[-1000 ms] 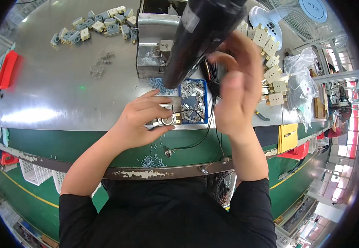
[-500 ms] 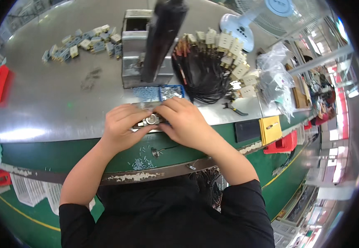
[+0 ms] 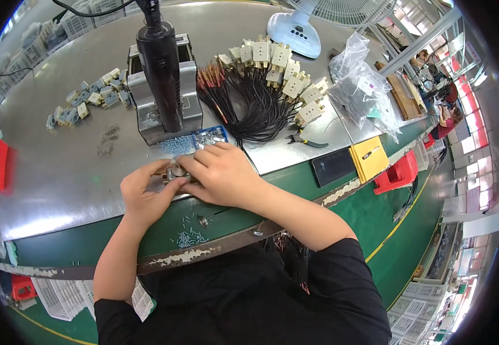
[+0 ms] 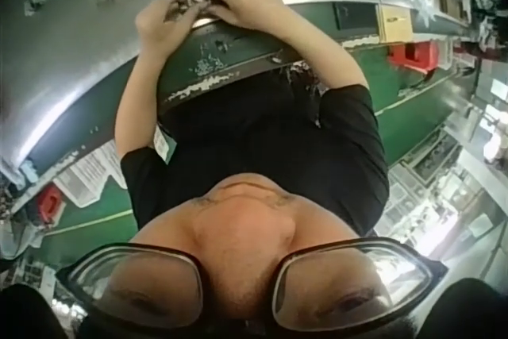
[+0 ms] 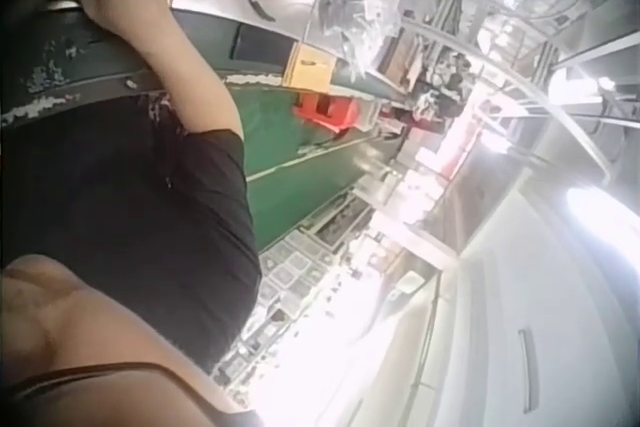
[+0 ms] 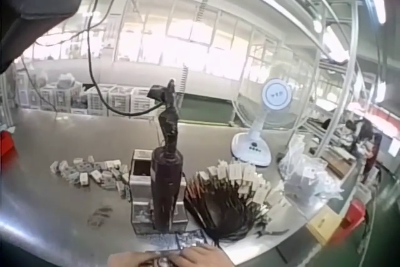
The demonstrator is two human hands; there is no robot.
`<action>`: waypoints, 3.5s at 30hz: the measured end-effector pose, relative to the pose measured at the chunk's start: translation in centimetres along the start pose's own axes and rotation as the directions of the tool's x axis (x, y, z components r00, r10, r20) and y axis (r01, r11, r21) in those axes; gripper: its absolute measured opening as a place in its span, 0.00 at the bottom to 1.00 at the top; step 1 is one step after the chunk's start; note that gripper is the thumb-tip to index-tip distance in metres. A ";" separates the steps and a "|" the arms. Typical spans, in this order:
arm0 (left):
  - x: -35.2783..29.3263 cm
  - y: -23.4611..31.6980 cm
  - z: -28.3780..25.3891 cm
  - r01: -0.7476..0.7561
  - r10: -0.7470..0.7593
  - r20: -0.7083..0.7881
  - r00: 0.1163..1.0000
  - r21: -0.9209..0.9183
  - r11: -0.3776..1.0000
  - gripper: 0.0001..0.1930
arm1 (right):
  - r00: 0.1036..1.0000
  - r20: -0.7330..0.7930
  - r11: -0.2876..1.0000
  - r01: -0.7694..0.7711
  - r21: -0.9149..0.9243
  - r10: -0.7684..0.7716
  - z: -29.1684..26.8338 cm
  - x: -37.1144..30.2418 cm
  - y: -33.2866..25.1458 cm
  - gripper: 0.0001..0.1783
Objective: Assembling small electronic components using an electric screwdriver on an assembly line.
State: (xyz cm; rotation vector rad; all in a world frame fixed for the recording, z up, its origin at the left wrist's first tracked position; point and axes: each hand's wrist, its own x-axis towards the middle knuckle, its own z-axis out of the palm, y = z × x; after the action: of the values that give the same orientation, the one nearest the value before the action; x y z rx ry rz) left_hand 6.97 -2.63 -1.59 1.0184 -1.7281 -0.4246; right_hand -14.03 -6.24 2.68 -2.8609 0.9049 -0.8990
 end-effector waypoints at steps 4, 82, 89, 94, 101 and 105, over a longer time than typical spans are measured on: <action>-0.2 1.2 0.7 0.073 -0.081 -0.079 0.994 -0.093 0.993 0.24 | 0.966 -0.094 0.969 0.236 -0.071 -0.243 0.2 -0.6 1.5 0.24; 1.3 0.3 -2.8 0.499 -0.427 0.416 0.803 -0.861 0.099 0.31 | 0.948 0.295 0.683 -0.295 0.668 0.121 -1.1 3.8 1.8 0.06; 0.8 -0.8 -2.1 0.459 -0.411 0.394 0.822 -0.885 0.071 0.22 | 0.941 0.324 0.628 -0.309 0.714 0.094 -0.5 3.7 2.2 0.06; 0.8 -0.7 -1.7 0.391 -0.415 0.332 0.847 -0.918 0.062 0.16 | 0.948 0.307 0.616 -0.294 0.731 0.087 -0.2 3.6 2.3 0.07; 0.7 -0.8 -2.0 0.438 -0.472 0.365 0.803 -0.898 0.050 0.17 | 0.968 0.249 0.795 -0.177 0.581 0.034 -0.2 4.0 1.9 0.10; 1.5 -0.9 -2.9 0.650 -0.566 0.480 0.670 -0.748 0.135 0.19 | 0.996 0.084 0.877 -0.037 0.478 -0.004 -0.1 3.8 2.3 0.13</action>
State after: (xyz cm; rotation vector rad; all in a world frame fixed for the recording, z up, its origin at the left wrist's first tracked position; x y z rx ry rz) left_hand 9.76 -3.77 -0.15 0.8043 -0.7206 -1.7670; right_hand -12.70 -10.16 4.34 -2.4361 0.5904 -0.8508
